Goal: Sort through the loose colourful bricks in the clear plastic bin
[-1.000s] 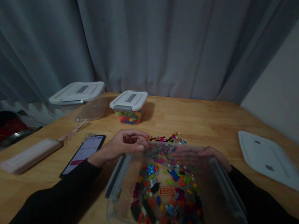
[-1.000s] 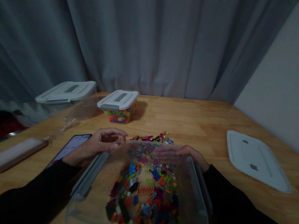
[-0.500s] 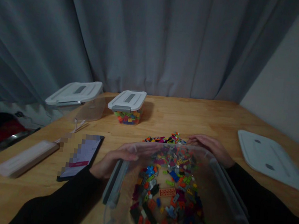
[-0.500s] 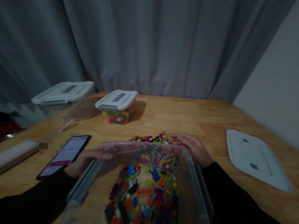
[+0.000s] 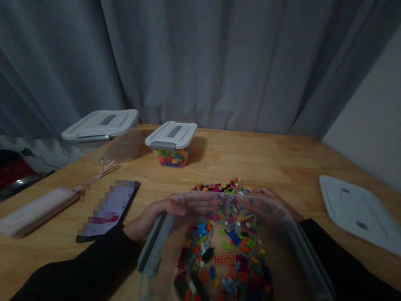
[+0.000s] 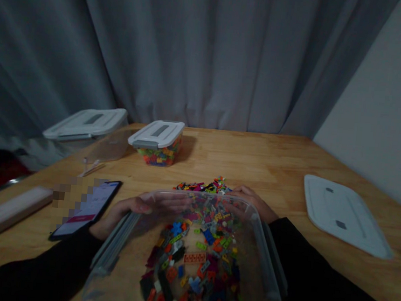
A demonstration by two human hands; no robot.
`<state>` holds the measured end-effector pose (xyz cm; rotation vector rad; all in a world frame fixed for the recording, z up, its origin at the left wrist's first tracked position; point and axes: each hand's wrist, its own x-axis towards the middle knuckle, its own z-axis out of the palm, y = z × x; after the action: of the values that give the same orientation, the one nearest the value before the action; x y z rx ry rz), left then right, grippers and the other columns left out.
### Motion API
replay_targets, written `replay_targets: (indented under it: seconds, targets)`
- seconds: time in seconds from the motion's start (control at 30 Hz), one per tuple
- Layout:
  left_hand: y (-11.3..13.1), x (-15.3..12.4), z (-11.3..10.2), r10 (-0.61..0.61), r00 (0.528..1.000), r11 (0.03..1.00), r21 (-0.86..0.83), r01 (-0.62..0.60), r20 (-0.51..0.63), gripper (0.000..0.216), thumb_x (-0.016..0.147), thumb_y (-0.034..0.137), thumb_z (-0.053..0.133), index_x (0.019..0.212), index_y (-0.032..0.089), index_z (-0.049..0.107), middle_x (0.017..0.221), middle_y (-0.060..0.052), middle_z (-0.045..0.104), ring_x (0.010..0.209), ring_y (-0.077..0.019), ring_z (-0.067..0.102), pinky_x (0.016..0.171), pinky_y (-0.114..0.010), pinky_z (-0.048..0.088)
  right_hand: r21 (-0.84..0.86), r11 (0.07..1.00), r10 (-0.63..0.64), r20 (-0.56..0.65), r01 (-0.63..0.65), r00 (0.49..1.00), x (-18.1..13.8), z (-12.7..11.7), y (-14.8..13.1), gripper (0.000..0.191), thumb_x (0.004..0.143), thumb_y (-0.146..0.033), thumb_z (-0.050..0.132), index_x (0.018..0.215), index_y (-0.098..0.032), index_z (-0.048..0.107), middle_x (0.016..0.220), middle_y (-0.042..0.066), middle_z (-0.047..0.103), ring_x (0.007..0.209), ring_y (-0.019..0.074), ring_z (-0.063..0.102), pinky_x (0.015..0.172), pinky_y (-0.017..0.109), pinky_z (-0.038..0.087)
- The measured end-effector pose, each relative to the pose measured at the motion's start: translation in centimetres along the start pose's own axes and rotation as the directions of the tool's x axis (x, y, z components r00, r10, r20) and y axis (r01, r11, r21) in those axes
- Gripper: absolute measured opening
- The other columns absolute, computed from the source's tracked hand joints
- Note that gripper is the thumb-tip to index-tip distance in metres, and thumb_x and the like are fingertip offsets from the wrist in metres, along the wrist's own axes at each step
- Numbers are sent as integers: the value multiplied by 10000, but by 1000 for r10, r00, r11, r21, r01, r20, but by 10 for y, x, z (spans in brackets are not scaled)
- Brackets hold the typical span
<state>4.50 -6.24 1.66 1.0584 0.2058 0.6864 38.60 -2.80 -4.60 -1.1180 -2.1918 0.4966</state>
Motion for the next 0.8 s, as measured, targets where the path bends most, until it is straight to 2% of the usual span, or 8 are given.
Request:
replay_targets:
  seconds: [0.37, 0.8]
  targets:
    - [-1, -1, -7, -31, 999, 1000, 4, 31, 19, 705, 708, 183, 490, 1404, 83, 533, 1497, -178, 514, 1448, -387, 366, 1185, -608, 197, -39, 999, -16, -2, 16, 1000, 0, -2, 6, 248, 948, -417, 597, 1104, -279, 731, 1001, 65, 690, 910, 199, 666, 786, 342, 575]
    - [2, -1, -1, -26, 999, 999, 33, 27, -29, 674, 713, 182, 483, 1374, 93, 578, 1446, -161, 573, 1419, -375, 417, 1194, -576, 242, -50, 999, -2, 54, 4, 999, 2, -10, -7, 300, 973, -428, 539, 1088, -227, 729, 1005, 86, 704, 933, 209, 670, 845, 380, 567]
